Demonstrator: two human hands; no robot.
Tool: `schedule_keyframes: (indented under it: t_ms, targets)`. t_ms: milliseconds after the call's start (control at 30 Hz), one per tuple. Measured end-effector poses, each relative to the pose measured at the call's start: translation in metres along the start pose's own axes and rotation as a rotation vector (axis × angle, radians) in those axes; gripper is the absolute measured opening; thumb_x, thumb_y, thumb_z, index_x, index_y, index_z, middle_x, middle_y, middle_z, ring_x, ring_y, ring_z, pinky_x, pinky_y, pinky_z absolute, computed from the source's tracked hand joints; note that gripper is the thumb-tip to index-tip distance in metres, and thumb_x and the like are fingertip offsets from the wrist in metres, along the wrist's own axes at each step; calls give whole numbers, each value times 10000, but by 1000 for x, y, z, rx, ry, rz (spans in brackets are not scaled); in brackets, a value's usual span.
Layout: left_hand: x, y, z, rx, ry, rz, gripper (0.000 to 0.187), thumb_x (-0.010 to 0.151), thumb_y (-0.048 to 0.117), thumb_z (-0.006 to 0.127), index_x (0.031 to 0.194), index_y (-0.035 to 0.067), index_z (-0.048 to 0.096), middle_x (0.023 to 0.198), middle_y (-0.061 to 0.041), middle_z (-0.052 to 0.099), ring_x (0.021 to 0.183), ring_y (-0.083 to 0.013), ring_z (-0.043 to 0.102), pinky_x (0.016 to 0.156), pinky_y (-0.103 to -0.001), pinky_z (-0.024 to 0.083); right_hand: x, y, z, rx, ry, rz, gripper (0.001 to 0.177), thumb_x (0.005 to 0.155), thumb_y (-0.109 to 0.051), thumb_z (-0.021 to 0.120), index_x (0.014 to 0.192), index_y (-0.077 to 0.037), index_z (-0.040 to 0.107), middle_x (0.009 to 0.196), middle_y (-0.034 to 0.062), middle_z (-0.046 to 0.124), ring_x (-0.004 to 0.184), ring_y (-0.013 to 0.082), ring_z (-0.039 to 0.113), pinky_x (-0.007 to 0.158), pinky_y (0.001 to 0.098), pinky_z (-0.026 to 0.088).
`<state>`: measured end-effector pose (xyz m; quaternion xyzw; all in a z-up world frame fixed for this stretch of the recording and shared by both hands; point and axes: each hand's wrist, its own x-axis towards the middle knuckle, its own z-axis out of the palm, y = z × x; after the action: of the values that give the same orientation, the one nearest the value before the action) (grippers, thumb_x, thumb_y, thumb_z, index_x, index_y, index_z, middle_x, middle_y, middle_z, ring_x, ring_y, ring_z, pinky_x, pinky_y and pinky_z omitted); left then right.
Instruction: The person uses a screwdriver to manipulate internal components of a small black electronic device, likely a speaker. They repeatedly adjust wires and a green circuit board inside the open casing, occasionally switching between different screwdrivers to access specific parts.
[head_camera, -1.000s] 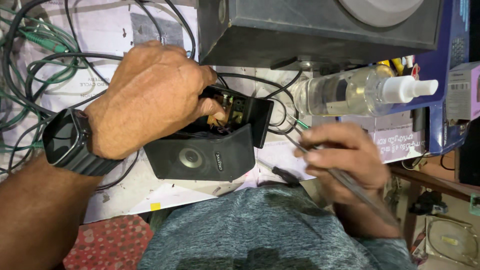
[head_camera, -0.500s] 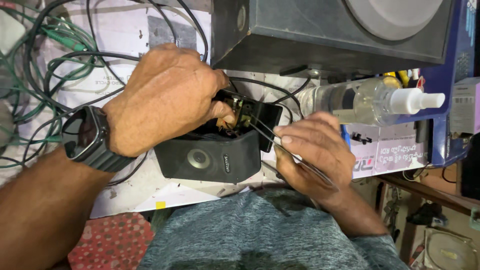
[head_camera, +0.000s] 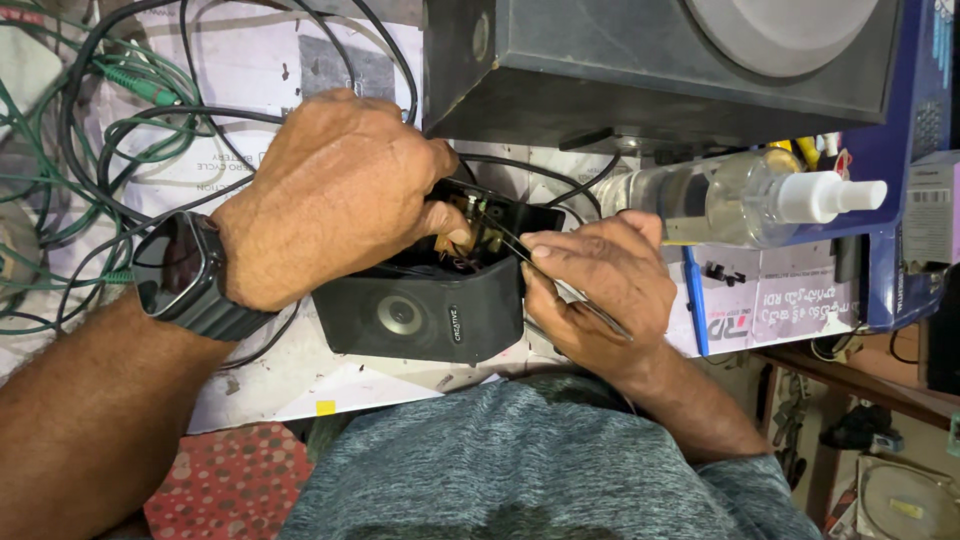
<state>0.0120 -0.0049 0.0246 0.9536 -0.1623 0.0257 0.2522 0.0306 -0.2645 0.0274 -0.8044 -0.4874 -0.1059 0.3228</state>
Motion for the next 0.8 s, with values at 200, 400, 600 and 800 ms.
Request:
schedule_keyframes:
  t_ms: [200, 400, 600, 800]
  targets:
    - [0, 0, 1, -8, 3, 12, 425, 753, 486, 830, 773, 62, 801, 568, -170, 662, 626, -357, 684, 709, -486, 525, 0, -1, 2, -13, -2, 5, 352, 800, 17, 857, 1075, -79, 660, 1039, 71, 773, 798, 188, 696, 824, 358, 423]
    - [0, -1, 1, -2, 2, 9, 424, 748, 486, 831, 782, 64, 804, 566, -170, 660, 624, -358, 683, 700, -486, 522, 0, -1, 4, -15, 3, 4, 351, 799, 25, 851, 1069, -80, 653, 1043, 73, 770, 785, 185, 687, 818, 353, 432]
    - [0, -1, 1, 0, -5, 2, 430, 747, 498, 831, 788, 70, 807, 574, -171, 663, 629, -362, 683, 690, -487, 523, -1, -1, 5, -14, 18, 4, 343, 796, 35, 843, 1057, -76, 650, 1024, 64, 770, 757, 174, 675, 796, 347, 426]
    - [0, -1, 1, 3, 2, 8, 419, 752, 488, 831, 779, 71, 806, 579, -174, 662, 636, -368, 682, 698, -489, 526, -4, 0, 6, -7, 25, 6, 327, 794, 31, 839, 1042, -77, 656, 1010, 63, 772, 744, 159, 667, 787, 339, 425]
